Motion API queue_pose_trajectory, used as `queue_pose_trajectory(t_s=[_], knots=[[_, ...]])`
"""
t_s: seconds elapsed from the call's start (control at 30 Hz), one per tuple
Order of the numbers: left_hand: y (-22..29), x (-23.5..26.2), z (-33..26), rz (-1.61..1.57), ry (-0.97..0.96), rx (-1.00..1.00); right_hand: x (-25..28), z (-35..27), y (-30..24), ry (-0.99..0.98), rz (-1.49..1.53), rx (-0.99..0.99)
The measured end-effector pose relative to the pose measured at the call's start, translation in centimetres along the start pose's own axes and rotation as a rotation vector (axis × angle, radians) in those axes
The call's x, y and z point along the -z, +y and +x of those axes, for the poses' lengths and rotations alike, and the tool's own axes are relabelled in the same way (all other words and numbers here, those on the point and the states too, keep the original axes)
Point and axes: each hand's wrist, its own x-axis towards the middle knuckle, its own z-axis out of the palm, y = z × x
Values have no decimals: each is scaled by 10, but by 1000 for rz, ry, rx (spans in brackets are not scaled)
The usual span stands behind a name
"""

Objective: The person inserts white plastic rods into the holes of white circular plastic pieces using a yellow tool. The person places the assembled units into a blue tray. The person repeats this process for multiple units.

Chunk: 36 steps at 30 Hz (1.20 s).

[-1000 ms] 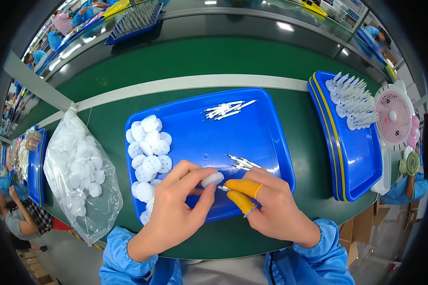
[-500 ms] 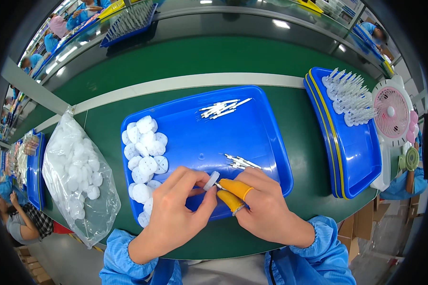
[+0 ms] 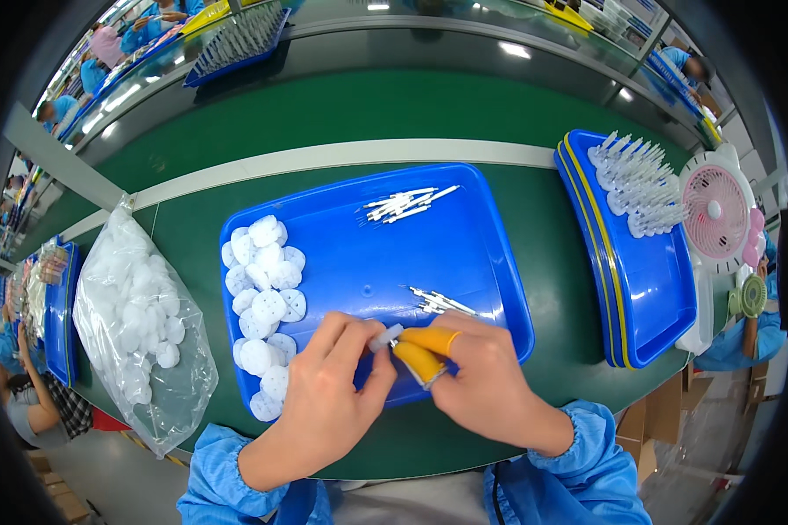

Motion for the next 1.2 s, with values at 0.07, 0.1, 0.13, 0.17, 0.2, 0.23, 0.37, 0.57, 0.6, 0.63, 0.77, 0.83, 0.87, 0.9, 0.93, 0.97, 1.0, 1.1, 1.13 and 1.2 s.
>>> queue_pose_trajectory(t_s=[0.07,0.1,0.13,0.17,0.2,0.23,0.37,0.57,0.6,0.63,0.77,0.83,0.87,0.9,0.93,0.97,1.0,1.1,1.13,1.2], knots=[[-3,4,4,6,29,17,14,5,5,-7,-131,5],[-4,6,7,-2,52,27,16,4,14,4,-229,-19],[-4,7,9,-10,74,38,18,4,15,-2,-289,-25],[0,12,10,-37,42,73,20,4,16,-9,-349,-31],[0,13,10,-45,14,86,20,3,17,-17,-405,-41],[0,15,10,-52,-15,99,18,3,18,-19,-422,-49],[3,14,12,-137,-21,142,16,2,19,-33,-369,-26],[1,13,8,-284,-84,238,22,1,-5,-117,138,-48],[3,13,9,-261,-80,211,22,1,-8,-123,167,-42],[5,14,10,-237,-76,183,22,1,-4,-138,121,25],[7,12,10,-173,-70,110,23,-1,8,-160,0,141],[4,10,9,-165,-59,111,23,1,9,-150,-23,130],[4,9,8,-161,-53,111,23,2,11,-143,-35,124],[5,8,9,-163,-44,126,23,3,12,-136,-47,118],[6,8,10,-164,-36,142,23,3,14,-147,-72,118],[6,7,10,-165,-28,157,22,4,15,-158,-97,119],[6,8,10,-164,-31,174,22,4,16,-168,-124,119],[4,8,10,-156,-34,204,23,4,12,-168,-119,120],[3,8,10,-152,-31,200,24,4,12,-180,-129,111],[3,7,9,-149,-39,200,25,4,13,-203,-149,92]])
